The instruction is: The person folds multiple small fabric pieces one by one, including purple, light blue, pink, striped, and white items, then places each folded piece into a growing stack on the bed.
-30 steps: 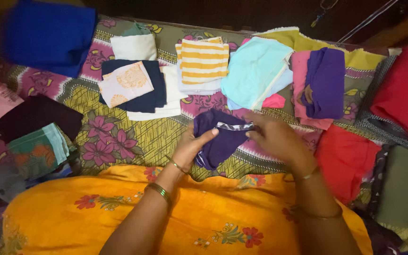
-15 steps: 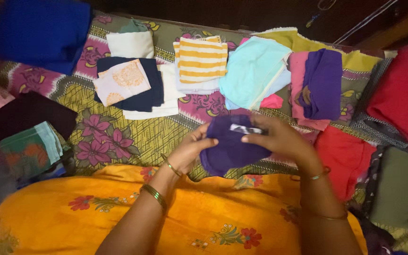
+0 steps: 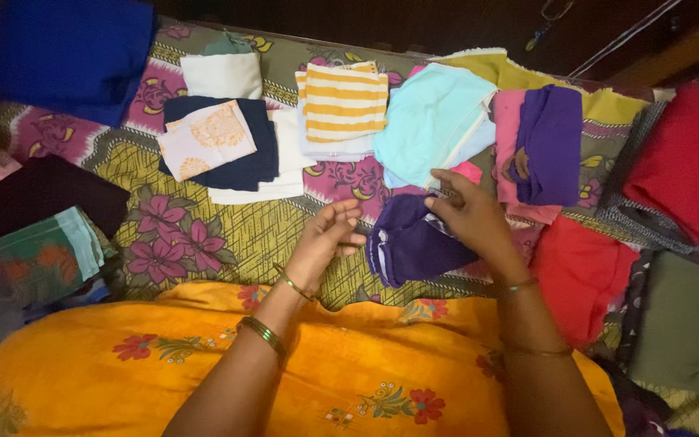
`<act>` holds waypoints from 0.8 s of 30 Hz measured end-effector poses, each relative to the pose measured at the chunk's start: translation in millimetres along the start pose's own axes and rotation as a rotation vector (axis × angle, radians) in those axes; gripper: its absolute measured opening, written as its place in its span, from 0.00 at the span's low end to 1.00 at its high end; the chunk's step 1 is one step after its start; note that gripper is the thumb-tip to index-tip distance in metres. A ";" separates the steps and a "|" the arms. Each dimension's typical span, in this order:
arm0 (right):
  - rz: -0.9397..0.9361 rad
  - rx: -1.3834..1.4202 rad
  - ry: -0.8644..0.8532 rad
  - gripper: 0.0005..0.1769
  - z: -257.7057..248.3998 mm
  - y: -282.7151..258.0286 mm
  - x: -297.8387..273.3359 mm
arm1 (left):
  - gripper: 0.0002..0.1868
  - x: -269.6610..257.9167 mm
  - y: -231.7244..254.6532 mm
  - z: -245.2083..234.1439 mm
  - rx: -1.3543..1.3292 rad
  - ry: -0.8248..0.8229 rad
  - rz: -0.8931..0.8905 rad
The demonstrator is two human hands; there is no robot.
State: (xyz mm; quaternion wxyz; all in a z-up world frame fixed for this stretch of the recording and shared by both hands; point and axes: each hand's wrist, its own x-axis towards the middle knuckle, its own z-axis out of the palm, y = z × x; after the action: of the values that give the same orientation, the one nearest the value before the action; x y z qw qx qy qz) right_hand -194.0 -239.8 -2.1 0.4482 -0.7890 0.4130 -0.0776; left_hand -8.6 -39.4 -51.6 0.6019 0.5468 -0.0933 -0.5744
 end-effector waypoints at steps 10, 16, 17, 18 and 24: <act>0.074 0.401 0.068 0.22 0.4 -0.9 8.4 | 0.25 -2.6 3.1 3.6 0.026 0.053 0.021; -0.363 0.238 0.354 0.15 -6.4 -53.1 -9.3 | 0.34 -17.7 24.4 25.2 0.351 0.179 0.586; -0.433 0.169 0.359 0.14 -5.9 -60.9 -13.1 | 0.36 -24.6 27.9 27.6 0.538 0.226 0.711; -0.503 0.099 0.363 0.14 -5.0 -68.2 -17.0 | 0.38 -30.3 31.3 30.3 0.727 0.271 0.834; -0.671 0.179 0.037 0.11 11.2 -101.9 -44.3 | 0.38 -43.7 42.4 35.8 0.874 0.190 0.992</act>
State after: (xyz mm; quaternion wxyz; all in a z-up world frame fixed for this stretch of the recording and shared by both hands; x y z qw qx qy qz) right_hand -157.9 -174.4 80.9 0.4574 -0.8369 0.1302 -0.2709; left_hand -24.2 -35.4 17.2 0.5234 0.6809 -0.5046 -0.0881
